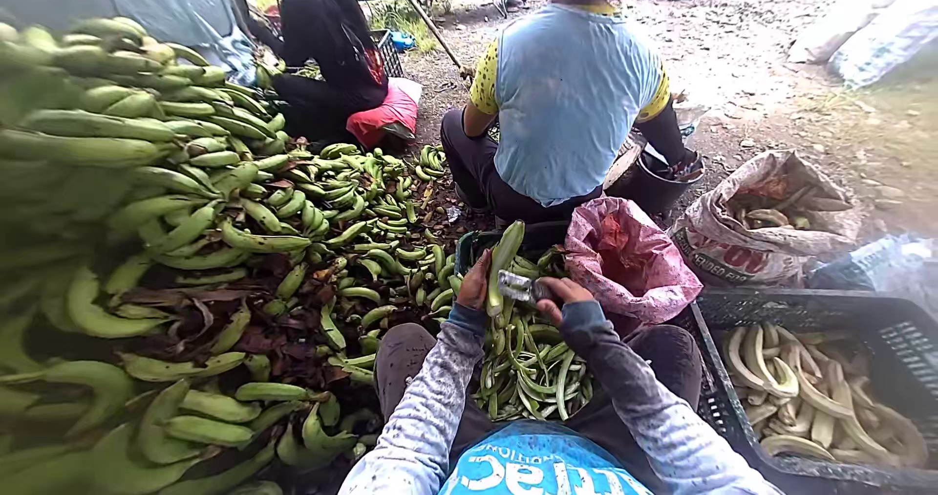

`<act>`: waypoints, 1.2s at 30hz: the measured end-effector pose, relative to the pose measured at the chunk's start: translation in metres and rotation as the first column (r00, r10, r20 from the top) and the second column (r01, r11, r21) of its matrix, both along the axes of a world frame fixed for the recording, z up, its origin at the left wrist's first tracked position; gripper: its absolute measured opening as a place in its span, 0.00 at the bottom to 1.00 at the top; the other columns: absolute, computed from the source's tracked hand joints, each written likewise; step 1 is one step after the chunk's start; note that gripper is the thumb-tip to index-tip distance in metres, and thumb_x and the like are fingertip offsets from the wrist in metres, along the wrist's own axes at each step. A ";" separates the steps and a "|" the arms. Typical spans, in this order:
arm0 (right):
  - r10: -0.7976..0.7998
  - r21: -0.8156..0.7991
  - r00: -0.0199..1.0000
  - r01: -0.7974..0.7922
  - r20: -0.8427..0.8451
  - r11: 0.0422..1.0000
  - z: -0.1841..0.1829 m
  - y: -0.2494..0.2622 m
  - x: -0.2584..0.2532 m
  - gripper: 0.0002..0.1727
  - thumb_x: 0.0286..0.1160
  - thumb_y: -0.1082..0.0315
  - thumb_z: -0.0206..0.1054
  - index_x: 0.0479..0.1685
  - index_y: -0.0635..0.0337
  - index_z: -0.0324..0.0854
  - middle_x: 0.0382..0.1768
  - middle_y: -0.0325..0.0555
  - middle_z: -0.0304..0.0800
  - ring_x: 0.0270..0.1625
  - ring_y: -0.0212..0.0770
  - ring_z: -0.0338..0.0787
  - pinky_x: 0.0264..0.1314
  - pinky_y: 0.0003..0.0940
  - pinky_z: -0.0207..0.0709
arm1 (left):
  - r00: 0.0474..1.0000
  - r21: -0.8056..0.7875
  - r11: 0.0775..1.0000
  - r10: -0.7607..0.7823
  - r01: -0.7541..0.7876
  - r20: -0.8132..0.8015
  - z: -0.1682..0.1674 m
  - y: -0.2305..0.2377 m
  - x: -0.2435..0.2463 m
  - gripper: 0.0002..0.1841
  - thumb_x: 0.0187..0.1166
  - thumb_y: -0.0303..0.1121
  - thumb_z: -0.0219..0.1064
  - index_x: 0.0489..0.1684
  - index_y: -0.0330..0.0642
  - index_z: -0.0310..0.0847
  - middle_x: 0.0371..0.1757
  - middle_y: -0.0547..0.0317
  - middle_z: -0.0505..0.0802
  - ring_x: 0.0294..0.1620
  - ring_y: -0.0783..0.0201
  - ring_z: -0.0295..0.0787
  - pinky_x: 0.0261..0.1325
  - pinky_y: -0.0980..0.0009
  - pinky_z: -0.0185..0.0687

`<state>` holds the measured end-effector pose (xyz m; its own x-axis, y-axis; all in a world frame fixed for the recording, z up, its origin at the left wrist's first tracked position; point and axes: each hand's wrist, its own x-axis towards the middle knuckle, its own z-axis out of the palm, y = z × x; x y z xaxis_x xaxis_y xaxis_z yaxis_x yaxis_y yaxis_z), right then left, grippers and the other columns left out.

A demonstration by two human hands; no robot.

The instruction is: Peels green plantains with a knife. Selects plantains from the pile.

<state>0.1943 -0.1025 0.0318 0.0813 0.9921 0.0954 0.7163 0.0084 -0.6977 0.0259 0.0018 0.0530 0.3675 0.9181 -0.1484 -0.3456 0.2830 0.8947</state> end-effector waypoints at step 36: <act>-0.370 0.139 0.917 0.351 0.147 0.926 0.024 0.049 0.008 0.30 0.80 0.39 0.63 0.75 0.45 0.83 0.59 0.65 0.89 0.65 0.68 0.86 0.66 0.71 0.72 | 0.831 0.125 0.894 -0.339 0.431 -0.441 -0.007 -0.002 -0.034 0.21 0.93 0.29 0.49 0.83 0.36 0.66 0.58 0.52 0.89 0.47 0.75 0.87 0.56 0.73 0.84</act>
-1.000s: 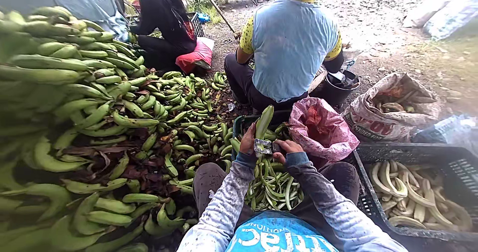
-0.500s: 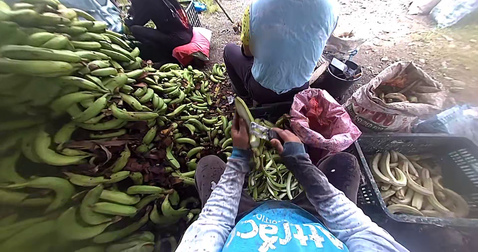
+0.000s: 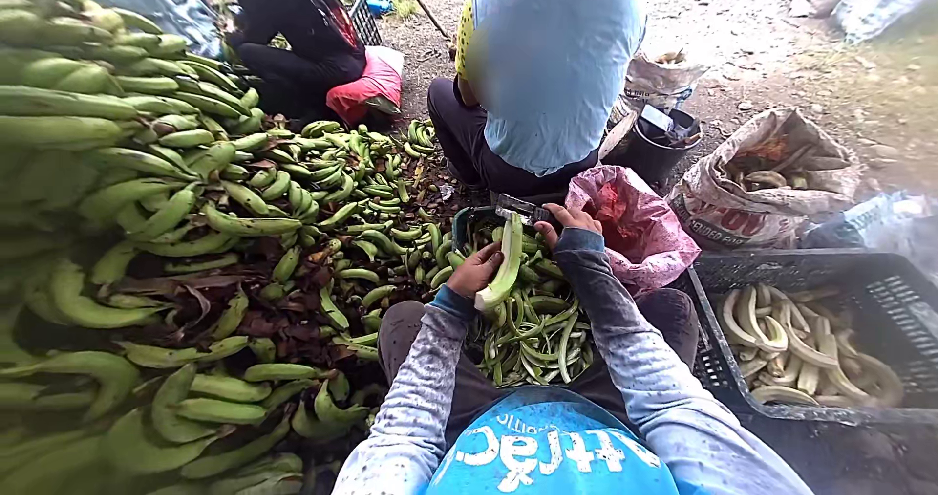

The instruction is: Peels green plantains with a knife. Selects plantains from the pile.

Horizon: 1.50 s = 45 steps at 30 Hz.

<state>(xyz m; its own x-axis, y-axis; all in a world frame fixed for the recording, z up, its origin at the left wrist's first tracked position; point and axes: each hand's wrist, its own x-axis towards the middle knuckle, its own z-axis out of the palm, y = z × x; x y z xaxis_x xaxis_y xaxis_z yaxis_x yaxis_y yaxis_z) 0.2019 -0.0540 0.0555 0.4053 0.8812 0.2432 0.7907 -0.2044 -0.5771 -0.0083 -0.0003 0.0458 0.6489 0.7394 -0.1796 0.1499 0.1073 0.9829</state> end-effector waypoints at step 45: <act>-0.017 -0.053 0.888 -0.009 -0.459 0.999 -0.030 0.002 -0.003 0.28 0.91 0.49 0.51 0.76 0.59 0.79 0.66 0.65 0.87 0.73 0.61 0.84 0.78 0.64 0.70 | 0.950 0.113 0.962 -0.266 0.251 0.161 -0.009 -0.005 0.010 0.31 0.87 0.34 0.50 0.90 0.35 0.52 0.68 0.52 0.86 0.56 0.76 0.86 0.62 0.73 0.82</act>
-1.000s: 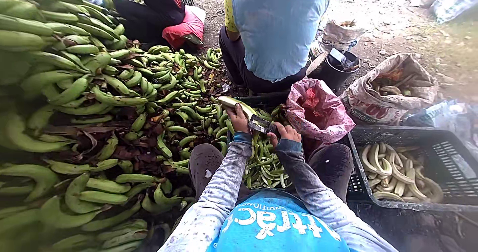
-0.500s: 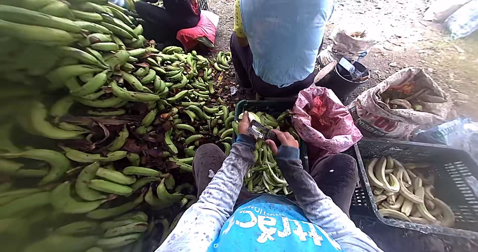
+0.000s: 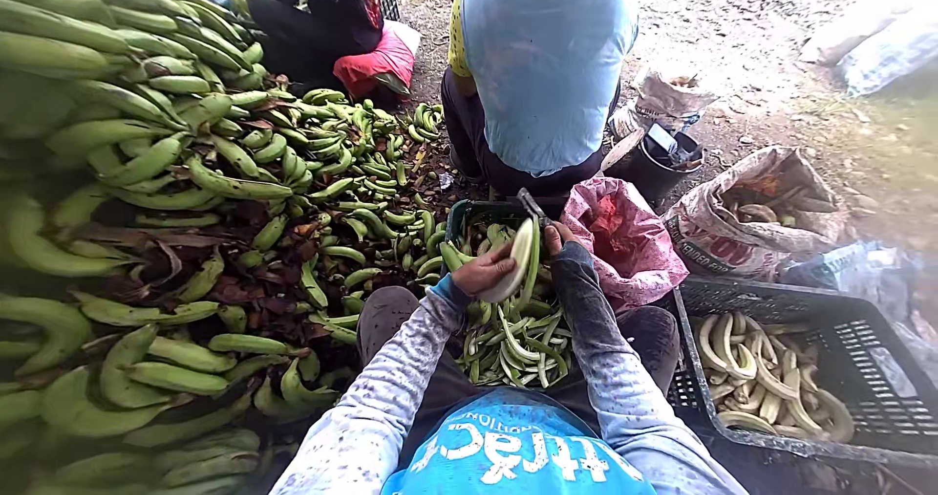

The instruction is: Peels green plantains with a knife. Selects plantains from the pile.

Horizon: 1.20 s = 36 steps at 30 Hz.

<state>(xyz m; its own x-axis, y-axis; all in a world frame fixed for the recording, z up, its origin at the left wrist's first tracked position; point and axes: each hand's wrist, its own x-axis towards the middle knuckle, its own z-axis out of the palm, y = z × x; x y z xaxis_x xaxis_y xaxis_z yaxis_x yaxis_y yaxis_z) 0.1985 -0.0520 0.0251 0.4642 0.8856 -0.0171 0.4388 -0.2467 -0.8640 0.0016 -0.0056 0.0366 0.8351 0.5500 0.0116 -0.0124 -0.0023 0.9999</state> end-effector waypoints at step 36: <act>0.073 -0.078 0.997 -0.075 -0.022 0.994 0.013 -0.009 0.001 0.29 0.91 0.52 0.54 0.79 0.66 0.75 0.73 0.69 0.80 0.81 0.62 0.76 0.87 0.54 0.61 | 0.885 -0.426 0.850 0.421 -0.310 0.197 0.003 -0.018 0.013 0.25 0.85 0.32 0.40 0.77 0.30 0.65 0.39 0.59 0.91 0.31 0.73 0.87 0.37 0.77 0.85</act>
<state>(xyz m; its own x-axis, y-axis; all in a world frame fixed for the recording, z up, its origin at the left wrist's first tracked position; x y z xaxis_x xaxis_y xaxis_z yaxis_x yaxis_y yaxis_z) 0.1995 -0.0605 0.0382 0.3963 0.9130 -0.0967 0.4421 -0.2821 -0.8514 0.0142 -0.0241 0.0392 0.5648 0.8231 -0.0597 -0.3566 0.3087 0.8818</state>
